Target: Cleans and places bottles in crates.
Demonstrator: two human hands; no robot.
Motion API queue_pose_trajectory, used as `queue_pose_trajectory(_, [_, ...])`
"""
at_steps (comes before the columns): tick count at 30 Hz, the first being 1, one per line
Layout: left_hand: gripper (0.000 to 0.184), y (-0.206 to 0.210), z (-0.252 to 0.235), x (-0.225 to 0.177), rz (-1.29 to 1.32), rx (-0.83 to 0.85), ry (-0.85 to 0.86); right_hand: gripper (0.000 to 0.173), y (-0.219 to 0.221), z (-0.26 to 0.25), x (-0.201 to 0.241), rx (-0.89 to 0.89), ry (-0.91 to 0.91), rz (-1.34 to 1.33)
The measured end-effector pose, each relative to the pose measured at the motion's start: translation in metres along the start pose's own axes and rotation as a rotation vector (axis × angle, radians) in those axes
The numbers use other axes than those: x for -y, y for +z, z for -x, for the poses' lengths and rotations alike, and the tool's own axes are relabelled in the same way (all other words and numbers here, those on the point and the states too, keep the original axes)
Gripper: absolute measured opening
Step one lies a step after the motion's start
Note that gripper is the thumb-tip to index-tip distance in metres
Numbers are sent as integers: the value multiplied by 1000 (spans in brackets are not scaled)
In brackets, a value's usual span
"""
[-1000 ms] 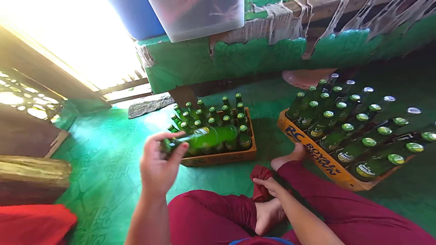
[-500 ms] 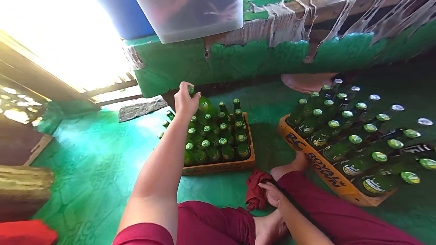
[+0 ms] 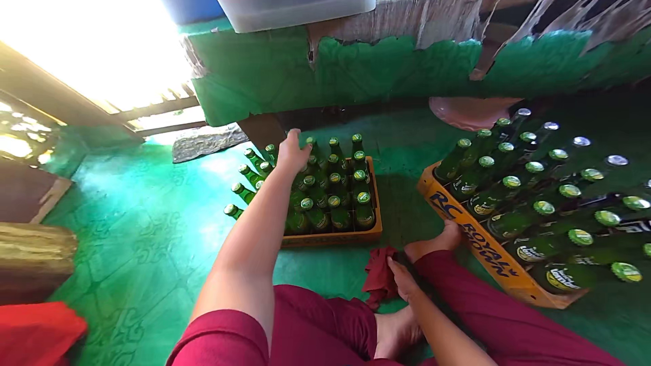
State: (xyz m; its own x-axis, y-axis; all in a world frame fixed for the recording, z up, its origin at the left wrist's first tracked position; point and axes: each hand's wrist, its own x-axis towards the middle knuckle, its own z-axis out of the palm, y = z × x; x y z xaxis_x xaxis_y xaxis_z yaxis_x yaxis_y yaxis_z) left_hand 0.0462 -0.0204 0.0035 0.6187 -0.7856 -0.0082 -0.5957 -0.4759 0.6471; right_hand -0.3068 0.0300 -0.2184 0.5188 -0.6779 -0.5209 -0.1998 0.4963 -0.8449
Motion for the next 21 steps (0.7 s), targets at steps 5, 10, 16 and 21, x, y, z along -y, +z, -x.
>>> queue_pose_trajectory(5, [49, -34, 88, 19, -306, 0, 19, 44, 12, 11, 18, -12, -50, -396])
queue_pose_trajectory(10, [41, -10, 141, 80, -219, 91, -64, 37, 19, 26, 48, 159, -93, -754])
queue_pose_trajectory(16, [36, -24, 190, 76, -112, -209, 117, 50, 26, 60, 77, 304, -373, -374])
queue_pose_trajectory(21, [36, -50, 259, 47, -37, -517, 368, 36, 45, 68, 83, 286, -832, -4])
